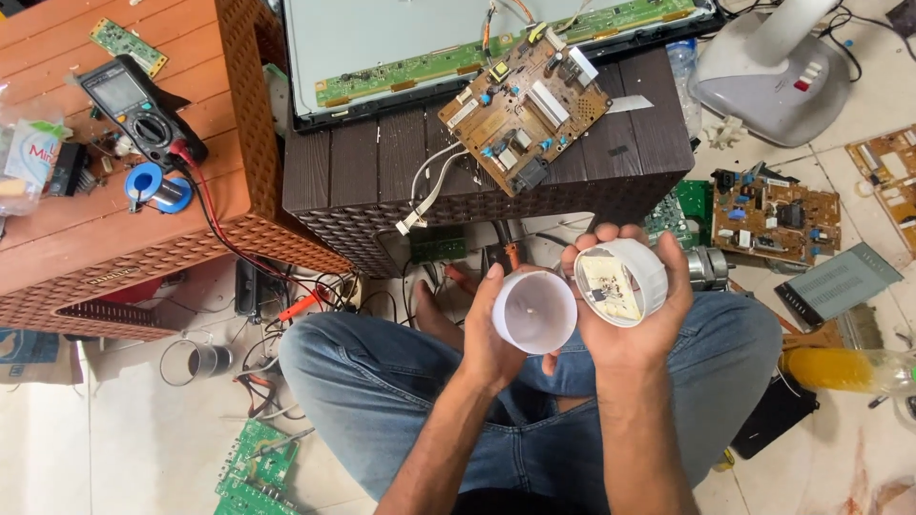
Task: The person disassembles an LED light bulb to expose the internal circuit board, then uses a multimeter to test the electrical connections on the board. The person handles the bulb, multimeter probes, and a screwdriver while sitting on the floor.
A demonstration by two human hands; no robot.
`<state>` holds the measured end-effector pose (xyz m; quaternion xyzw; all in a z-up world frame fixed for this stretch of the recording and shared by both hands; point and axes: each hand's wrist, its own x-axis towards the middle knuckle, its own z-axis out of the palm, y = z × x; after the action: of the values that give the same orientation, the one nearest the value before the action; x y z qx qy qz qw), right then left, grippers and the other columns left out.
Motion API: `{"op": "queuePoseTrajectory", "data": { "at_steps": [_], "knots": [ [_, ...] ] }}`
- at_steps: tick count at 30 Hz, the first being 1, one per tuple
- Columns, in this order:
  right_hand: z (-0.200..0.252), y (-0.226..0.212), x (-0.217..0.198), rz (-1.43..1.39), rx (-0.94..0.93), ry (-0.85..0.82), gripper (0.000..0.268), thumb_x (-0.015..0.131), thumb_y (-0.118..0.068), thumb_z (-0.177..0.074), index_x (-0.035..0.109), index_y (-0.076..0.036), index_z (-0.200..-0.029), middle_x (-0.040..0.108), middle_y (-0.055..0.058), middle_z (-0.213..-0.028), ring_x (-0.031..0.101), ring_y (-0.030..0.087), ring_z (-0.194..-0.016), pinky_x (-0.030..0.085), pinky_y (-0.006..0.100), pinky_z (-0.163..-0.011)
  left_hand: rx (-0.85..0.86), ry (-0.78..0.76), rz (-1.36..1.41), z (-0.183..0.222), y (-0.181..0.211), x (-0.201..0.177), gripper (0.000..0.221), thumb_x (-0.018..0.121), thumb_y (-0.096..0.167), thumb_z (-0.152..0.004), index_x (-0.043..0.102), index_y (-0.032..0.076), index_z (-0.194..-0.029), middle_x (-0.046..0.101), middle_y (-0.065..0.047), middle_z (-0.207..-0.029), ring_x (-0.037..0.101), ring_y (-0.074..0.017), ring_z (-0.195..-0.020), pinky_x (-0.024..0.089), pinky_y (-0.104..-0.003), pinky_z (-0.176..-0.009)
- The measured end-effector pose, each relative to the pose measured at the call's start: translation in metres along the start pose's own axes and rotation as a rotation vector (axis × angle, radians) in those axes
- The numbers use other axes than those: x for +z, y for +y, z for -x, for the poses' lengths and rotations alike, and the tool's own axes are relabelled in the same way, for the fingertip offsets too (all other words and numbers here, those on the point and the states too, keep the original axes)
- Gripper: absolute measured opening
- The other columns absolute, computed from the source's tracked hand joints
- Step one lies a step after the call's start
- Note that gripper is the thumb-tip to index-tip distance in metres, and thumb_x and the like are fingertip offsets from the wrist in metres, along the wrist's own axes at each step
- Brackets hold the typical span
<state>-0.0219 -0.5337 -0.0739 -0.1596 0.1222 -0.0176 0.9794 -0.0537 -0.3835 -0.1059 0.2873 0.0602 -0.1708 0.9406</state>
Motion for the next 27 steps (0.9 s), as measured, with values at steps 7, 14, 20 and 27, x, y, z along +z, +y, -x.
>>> {"op": "queuePoseTrajectory", "data": {
  "at_steps": [7, 14, 20, 27],
  "knots": [
    [-0.002, -0.006, -0.009, -0.126, 0.103, -0.053, 0.046, 0.059, -0.047, -0.099, 0.075, -0.005, -0.102, 0.074, 0.014, -0.106, 0.072, 0.034, -0.105, 0.055, 0.052, -0.102, 0.036, 0.012, -0.043, 0.001, -0.004, -0.006, 0.071, 0.043, 0.060, -0.101, 0.058, -0.003, -0.129, 0.068, -0.034, -0.078, 0.070, -0.0416, -0.054, 0.060, -0.054, -0.046],
    [0.000, -0.007, -0.005, -0.162, 0.144, -0.012, 0.045, 0.058, -0.051, -0.099, 0.074, -0.009, -0.100, 0.075, 0.008, -0.106, 0.071, 0.027, -0.105, 0.053, 0.047, -0.102, 0.031, 0.017, -0.099, 0.007, 0.001, 0.006, 0.073, 0.042, 0.063, -0.100, 0.058, -0.003, -0.127, 0.069, -0.034, -0.080, 0.072, -0.0428, -0.059, 0.060, -0.055, -0.052],
    [-0.002, -0.006, -0.022, -0.193, 0.172, 0.023, 0.044, 0.058, -0.052, -0.099, 0.073, -0.010, -0.102, 0.072, 0.005, -0.107, 0.067, 0.024, -0.106, 0.052, 0.046, -0.100, 0.044, -0.036, -0.137, 0.003, -0.009, -0.016, 0.078, 0.036, 0.064, -0.101, 0.057, -0.005, -0.129, 0.067, -0.032, -0.079, 0.071, -0.0400, -0.057, 0.060, -0.048, -0.045],
    [-0.003, -0.007, -0.035, -0.263, 0.214, 0.054, 0.039, 0.061, -0.050, -0.098, 0.070, -0.012, -0.104, 0.071, 0.003, -0.108, 0.065, 0.024, -0.106, 0.052, 0.044, -0.098, 0.047, -0.067, -0.097, 0.015, 0.003, 0.003, 0.082, 0.035, 0.063, -0.102, 0.054, -0.010, -0.133, 0.064, -0.037, -0.079, 0.069, -0.0432, -0.056, 0.058, -0.048, -0.036]
  ]
}}
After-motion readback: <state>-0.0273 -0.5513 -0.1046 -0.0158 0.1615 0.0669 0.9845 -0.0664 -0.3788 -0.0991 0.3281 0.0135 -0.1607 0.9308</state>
